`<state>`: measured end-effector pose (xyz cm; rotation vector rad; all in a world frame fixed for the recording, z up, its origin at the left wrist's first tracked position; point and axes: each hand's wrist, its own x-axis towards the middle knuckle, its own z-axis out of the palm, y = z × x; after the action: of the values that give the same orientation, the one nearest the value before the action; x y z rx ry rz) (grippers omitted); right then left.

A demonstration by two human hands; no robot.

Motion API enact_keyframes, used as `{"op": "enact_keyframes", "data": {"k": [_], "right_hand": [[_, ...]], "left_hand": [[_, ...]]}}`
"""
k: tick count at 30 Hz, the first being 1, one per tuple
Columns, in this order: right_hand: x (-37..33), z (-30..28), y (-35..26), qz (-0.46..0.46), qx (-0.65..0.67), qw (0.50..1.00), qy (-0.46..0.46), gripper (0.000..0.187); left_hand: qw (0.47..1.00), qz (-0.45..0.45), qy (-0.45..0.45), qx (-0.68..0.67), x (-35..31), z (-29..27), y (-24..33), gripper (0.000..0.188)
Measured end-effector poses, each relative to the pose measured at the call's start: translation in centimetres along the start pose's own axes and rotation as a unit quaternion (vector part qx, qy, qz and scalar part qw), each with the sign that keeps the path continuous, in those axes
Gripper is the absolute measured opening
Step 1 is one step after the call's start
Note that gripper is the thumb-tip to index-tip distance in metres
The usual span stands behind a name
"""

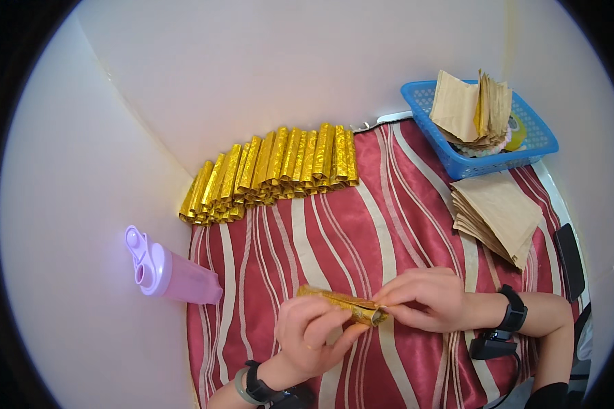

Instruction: Fold gold foil paper into long strips and then fold it around square sheets of paper.

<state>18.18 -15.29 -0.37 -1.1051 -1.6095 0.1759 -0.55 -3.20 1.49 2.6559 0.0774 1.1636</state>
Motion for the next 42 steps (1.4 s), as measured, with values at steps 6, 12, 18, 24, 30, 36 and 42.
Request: {"op": "enact_keyframes", "data": {"k": [6, 12, 18, 24, 30, 36, 42], "right_hand": [[-0.4, -0.1, -0.5, -0.121, -0.122, 0.985, -0.004, 0.019], [-0.2, 0.0, -0.6, -0.207, -0.153, 0.966, 0.011, 0.024], [-0.1, 0.3, -0.9, -0.223, -0.177, 0.959, 0.011, 0.024], [-0.1, 0.7, -1.1, -0.209, -0.17, 0.963, 0.017, 0.024], [0.2, 0.3, -1.9, -0.208, -0.168, 0.964, -0.003, 0.026], [0.2, 0.1, -1.9, -0.212, -0.176, 0.961, -0.009, 0.026], [0.3, 0.0, -2.1, -0.217, -0.178, 0.96, -0.008, 0.026]], "left_hand": [[1.0, -0.012, -0.018, 0.016, 0.0, -0.8, 1.7, 0.044], [0.998, -0.029, -0.026, 0.05, 0.5, -1.1, 2.7, 0.03], [0.995, -0.017, -0.043, 0.092, 0.5, -1.2, 3.1, 0.024], [0.984, 0.042, -0.029, 0.17, 0.4, -0.9, 2.9, 0.018], [0.981, 0.068, -0.045, 0.179, 0.7, -0.8, 2.8, 0.014], [0.978, 0.069, -0.037, 0.193, 0.4, -0.5, 2.6, 0.015], [0.981, 0.061, -0.038, 0.181, 0.1, -0.4, 2.6, 0.016]]}}
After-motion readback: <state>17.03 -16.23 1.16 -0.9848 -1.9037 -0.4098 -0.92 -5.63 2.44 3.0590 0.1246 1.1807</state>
